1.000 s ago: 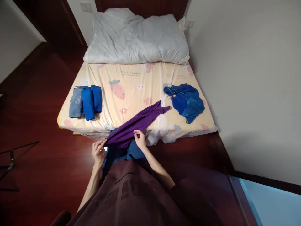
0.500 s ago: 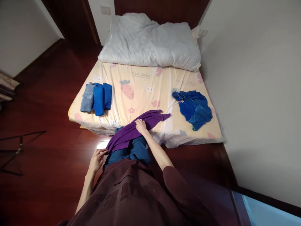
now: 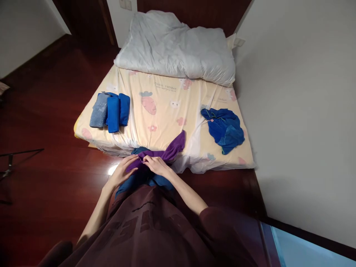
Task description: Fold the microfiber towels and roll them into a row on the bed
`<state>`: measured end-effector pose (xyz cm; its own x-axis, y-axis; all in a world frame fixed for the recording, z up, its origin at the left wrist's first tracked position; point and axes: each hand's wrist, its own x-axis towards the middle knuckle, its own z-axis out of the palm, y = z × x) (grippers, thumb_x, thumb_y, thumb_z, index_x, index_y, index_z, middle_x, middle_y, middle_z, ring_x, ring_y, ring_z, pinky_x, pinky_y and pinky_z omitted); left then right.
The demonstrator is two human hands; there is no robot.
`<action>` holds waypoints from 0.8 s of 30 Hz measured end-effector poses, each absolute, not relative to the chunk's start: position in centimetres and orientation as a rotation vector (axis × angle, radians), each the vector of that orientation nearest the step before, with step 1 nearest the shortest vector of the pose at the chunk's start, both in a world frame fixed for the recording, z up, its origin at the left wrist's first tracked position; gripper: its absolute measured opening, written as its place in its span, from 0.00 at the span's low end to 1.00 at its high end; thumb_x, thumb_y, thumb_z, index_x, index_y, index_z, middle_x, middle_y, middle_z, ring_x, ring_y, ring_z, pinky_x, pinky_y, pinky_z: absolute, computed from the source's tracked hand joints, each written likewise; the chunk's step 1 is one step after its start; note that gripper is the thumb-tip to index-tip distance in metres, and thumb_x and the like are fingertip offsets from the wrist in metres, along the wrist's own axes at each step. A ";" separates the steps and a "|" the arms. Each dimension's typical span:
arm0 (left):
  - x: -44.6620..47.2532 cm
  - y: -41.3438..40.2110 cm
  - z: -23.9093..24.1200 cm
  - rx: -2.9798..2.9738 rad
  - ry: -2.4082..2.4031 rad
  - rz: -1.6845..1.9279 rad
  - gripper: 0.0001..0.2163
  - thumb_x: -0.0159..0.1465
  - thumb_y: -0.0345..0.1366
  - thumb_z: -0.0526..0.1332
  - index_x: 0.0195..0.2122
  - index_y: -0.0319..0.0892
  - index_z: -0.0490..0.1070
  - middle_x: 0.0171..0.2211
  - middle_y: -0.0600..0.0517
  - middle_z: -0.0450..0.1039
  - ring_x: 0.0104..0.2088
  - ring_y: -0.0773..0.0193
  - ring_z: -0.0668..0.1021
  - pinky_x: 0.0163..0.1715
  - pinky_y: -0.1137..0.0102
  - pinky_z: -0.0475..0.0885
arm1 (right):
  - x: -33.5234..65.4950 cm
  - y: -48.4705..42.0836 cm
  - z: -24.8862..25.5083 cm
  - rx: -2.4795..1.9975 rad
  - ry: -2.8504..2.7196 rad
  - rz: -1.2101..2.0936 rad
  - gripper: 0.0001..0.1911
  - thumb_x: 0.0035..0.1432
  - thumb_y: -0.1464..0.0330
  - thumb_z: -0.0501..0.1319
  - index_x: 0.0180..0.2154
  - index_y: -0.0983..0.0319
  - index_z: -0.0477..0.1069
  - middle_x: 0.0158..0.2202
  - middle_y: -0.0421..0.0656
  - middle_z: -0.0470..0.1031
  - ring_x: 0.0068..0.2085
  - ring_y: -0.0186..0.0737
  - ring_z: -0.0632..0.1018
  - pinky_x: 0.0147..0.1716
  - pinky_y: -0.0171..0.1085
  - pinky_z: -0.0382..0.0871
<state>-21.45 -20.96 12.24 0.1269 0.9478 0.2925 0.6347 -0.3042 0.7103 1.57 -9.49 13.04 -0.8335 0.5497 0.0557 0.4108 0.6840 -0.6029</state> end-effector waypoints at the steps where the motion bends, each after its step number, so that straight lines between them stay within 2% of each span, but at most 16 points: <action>1: -21.0 -20.1 12.8 2.033 1.447 0.975 0.23 0.75 0.40 0.60 0.69 0.48 0.66 0.67 0.43 0.70 0.68 0.50 0.71 0.68 0.51 0.69 | 1.6 -10.2 13.4 -0.751 -2.659 0.907 0.06 0.76 0.67 0.60 0.51 0.59 0.72 0.45 0.43 0.84 0.42 0.41 0.85 0.40 0.33 0.68; 3: -20.3 -18.9 13.5 2.082 1.345 0.889 0.18 0.74 0.37 0.59 0.64 0.44 0.71 0.62 0.41 0.74 0.65 0.50 0.74 0.66 0.52 0.70 | 1.5 -11.3 14.0 -0.694 -2.661 0.960 0.06 0.76 0.66 0.61 0.51 0.59 0.73 0.44 0.43 0.84 0.42 0.41 0.86 0.39 0.32 0.69; 6: -20.1 -18.3 14.1 2.129 1.287 0.659 0.10 0.74 0.36 0.59 0.50 0.41 0.78 0.47 0.43 0.79 0.51 0.53 0.80 0.55 0.59 0.74 | 1.8 -11.8 14.9 -0.639 -2.669 1.018 0.08 0.75 0.63 0.61 0.50 0.59 0.74 0.43 0.44 0.85 0.41 0.42 0.86 0.39 0.32 0.70; 8: -20.6 -18.7 14.2 2.146 1.310 0.524 0.10 0.75 0.39 0.58 0.45 0.41 0.78 0.41 0.45 0.78 0.44 0.55 0.79 0.48 0.62 0.72 | 2.4 -11.7 15.5 -0.649 -2.664 1.058 0.08 0.75 0.62 0.61 0.50 0.58 0.75 0.42 0.43 0.85 0.41 0.42 0.86 0.40 0.33 0.70; 12: -23.1 -20.4 14.1 2.149 1.454 0.464 0.15 0.76 0.47 0.57 0.42 0.42 0.78 0.40 0.46 0.77 0.43 0.54 0.77 0.46 0.62 0.68 | 4.2 -10.8 16.3 -0.727 -2.592 1.161 0.08 0.73 0.61 0.63 0.46 0.57 0.77 0.39 0.42 0.84 0.38 0.42 0.85 0.40 0.34 0.71; 15: -25.7 -22.1 13.5 2.107 1.618 0.459 0.16 0.76 0.48 0.58 0.39 0.44 0.78 0.38 0.47 0.77 0.43 0.54 0.75 0.46 0.62 0.67 | 5.5 -10.3 16.2 -0.800 -2.482 1.261 0.08 0.71 0.60 0.65 0.43 0.57 0.77 0.38 0.42 0.83 0.38 0.41 0.83 0.41 0.35 0.71; 18: -27.8 -23.7 12.6 2.058 1.703 0.401 0.13 0.75 0.45 0.59 0.38 0.45 0.79 0.37 0.48 0.77 0.42 0.54 0.75 0.45 0.63 0.67 | 6.5 -10.5 15.6 -0.845 -2.387 1.345 0.11 0.70 0.57 0.64 0.41 0.58 0.76 0.37 0.42 0.82 0.39 0.41 0.82 0.42 0.35 0.71; 24: -29.1 -26.2 9.1 1.936 1.795 0.391 0.09 0.73 0.36 0.60 0.40 0.46 0.80 0.41 0.46 0.77 0.46 0.52 0.76 0.47 0.61 0.71 | 7.3 -11.7 14.1 -0.951 -2.216 1.449 0.14 0.70 0.53 0.63 0.40 0.58 0.74 0.35 0.39 0.79 0.36 0.38 0.79 0.42 0.35 0.70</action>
<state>-29.14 -26.22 9.10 0.1043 0.9889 -0.1054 0.8554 -0.0351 0.5168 7.33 -11.68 14.13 -0.7242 0.6844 -0.0847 0.3519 0.2611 -0.8989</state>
